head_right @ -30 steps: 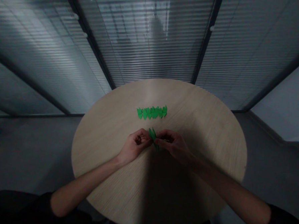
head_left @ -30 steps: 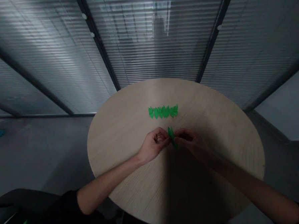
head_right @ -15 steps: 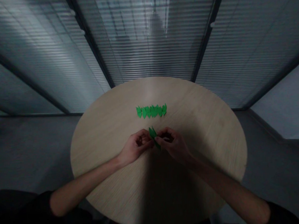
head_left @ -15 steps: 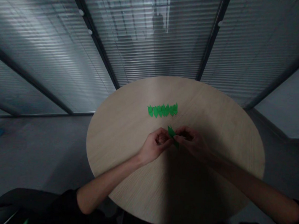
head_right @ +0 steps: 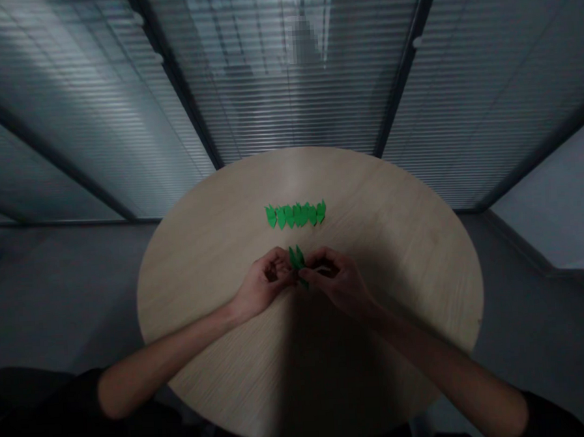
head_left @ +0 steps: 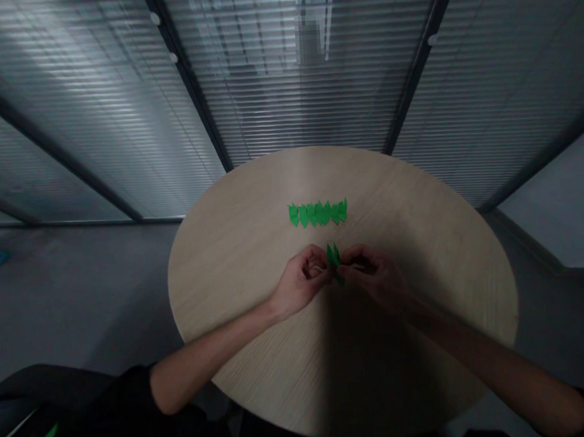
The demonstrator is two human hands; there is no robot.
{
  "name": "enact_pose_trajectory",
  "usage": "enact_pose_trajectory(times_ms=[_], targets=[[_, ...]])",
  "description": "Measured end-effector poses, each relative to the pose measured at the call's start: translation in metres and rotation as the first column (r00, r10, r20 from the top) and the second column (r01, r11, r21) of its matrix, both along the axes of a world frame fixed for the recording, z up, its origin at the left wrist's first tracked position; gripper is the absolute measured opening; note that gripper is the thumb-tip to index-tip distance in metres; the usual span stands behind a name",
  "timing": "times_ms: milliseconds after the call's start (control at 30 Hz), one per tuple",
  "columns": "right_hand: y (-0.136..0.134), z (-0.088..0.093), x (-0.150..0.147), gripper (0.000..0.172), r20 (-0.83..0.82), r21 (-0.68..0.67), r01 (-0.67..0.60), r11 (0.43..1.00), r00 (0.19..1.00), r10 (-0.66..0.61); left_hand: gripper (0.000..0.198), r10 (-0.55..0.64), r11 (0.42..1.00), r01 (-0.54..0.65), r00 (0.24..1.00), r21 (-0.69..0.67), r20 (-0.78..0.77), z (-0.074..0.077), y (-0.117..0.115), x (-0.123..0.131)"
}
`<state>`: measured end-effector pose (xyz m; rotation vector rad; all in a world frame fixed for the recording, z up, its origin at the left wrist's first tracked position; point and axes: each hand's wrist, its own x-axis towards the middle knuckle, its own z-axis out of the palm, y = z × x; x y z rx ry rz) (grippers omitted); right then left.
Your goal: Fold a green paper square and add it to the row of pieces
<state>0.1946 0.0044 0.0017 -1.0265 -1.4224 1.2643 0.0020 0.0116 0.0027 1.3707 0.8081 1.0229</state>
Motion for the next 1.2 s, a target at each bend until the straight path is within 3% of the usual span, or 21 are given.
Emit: enact_pose_trajectory(times_ms=[100,233,367,667,900,1200], targets=[[0.000,0.002,0.000,0.023,-0.001,-0.019,0.010,1.000,1.000,-0.010,0.025,0.066,0.993,-0.062,0.997,0.103,-0.037,0.000,-0.003,-0.002],[0.000,0.005,0.000,0.021,-0.004,-0.027,0.004,1.000,1.000,-0.004,0.012,0.121,0.961,-0.058,0.967,0.270,-0.225,0.002,-0.006,-0.008],[0.000,0.006,0.000,0.019,0.016,-0.014,0.020,1.000,1.000,-0.020,0.008,0.181,0.915,-0.053,0.940,0.399,-0.290,0.006,-0.006,-0.010],[0.000,0.008,0.001,0.011,0.010,-0.053,-0.001,0.999,1.000,0.001,0.020,0.129,0.948,-0.037,0.953,0.317,-0.275,0.005,-0.006,-0.009],[-0.001,0.010,0.001,0.012,-0.066,-0.162,-0.076,0.984,0.996,0.066,0.018,0.178,0.941,-0.073,0.937,0.331,-0.300,0.001,-0.006,-0.010],[-0.002,0.008,0.000,0.012,-0.046,-0.146,-0.039,0.988,0.998,0.033,0.014,0.143,0.935,-0.030,0.943,0.354,-0.299,0.005,-0.005,-0.010]])
